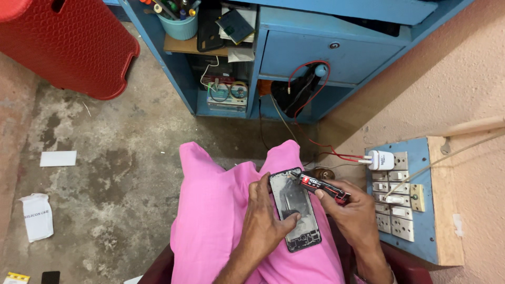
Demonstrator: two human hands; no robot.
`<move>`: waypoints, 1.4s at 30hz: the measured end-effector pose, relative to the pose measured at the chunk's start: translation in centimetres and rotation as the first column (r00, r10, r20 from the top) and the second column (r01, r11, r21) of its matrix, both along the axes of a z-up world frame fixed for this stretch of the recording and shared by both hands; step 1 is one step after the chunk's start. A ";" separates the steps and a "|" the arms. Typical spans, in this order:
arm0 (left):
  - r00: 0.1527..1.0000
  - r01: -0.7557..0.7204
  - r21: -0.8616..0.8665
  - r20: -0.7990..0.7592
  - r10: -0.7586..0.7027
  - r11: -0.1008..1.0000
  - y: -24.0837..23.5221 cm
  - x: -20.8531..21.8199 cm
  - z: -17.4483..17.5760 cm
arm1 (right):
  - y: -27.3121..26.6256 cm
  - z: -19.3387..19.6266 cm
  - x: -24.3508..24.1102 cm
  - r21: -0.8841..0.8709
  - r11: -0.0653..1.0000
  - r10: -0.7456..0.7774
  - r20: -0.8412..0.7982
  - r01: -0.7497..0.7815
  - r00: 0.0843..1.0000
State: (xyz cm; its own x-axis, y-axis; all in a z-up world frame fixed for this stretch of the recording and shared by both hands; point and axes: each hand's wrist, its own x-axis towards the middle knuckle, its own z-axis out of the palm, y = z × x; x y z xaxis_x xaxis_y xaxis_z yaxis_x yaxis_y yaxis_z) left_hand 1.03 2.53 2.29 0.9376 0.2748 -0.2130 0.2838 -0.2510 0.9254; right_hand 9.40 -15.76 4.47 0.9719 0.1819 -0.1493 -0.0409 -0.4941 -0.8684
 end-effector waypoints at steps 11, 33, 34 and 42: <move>0.999 -0.004 -0.005 0.035 0.004 1.000 0.0 0.0 0.1 | 1.5 1.8 0.1 -0.174 0.984 0.046 0.077 -0.032 0.996; 0.999 -0.001 -0.012 0.041 0.002 1.000 0.0 -0.1 0.0 | 1.8 2.2 0.1 -0.198 0.980 0.040 0.100 -0.019 0.994; 0.999 0.000 -0.013 0.035 0.001 1.000 0.0 -0.1 0.0 | 1.8 2.2 0.1 -0.202 0.979 0.042 0.102 -0.021 0.994; 1.000 -0.003 -0.023 0.022 0.003 1.000 0.0 -0.1 0.2 | 2.0 2.6 0.1 -0.261 0.965 0.053 0.142 -0.014 0.988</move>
